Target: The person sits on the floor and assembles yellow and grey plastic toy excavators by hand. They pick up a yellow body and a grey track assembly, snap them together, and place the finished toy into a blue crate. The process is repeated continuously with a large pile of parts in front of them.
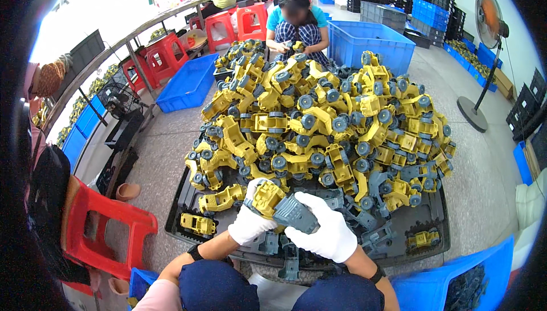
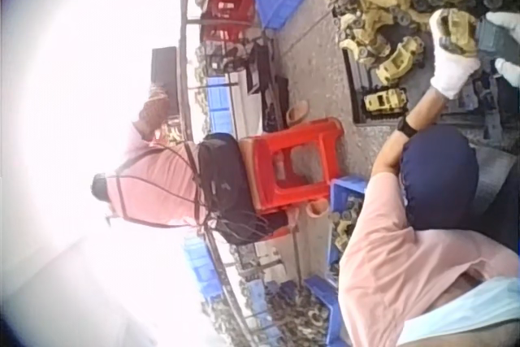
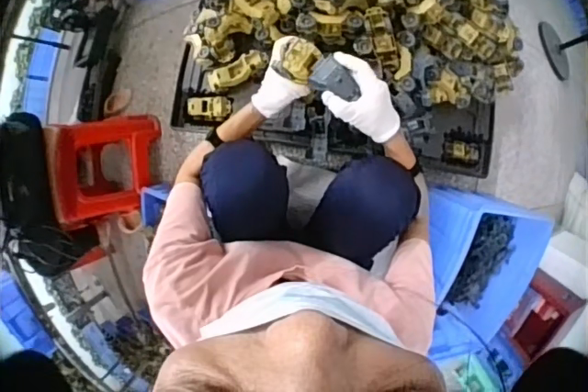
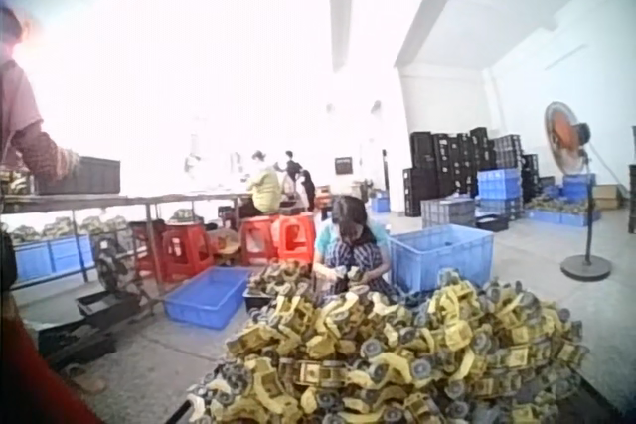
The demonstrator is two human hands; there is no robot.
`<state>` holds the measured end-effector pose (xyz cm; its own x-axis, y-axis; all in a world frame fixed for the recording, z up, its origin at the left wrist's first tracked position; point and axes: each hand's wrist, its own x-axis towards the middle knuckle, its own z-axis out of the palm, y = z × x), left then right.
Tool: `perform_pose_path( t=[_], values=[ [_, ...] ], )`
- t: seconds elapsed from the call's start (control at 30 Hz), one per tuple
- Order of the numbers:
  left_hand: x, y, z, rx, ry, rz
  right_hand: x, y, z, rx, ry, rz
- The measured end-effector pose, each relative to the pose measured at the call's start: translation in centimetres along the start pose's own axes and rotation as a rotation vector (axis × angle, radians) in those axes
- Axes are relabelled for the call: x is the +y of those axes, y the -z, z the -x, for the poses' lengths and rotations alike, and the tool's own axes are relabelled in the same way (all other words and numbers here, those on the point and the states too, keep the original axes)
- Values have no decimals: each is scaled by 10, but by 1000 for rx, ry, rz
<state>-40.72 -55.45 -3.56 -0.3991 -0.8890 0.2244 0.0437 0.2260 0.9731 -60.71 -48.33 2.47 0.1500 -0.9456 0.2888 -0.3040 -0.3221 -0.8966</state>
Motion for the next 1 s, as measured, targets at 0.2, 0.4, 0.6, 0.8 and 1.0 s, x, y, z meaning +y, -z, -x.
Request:
perform_pose_path(
  t=[0.2,0.4,0.6,0.8,1.0],
  values=[
    [7,1,2,20,-5,-42,2,2,1,-77,13,-27],
    [9,-2,2,63,-10,-31,4,-3,2,-28,4,-99],
    [18,-5,5,144,-73,-293,-1,-4,-1,-64,135,154],
    [24,-10,5,143,-110,-352,-3,4,2,-154,93,144],
    [18,-8,12,71,-121,-388,-6,5,3,-192,238,159]
  ],
)
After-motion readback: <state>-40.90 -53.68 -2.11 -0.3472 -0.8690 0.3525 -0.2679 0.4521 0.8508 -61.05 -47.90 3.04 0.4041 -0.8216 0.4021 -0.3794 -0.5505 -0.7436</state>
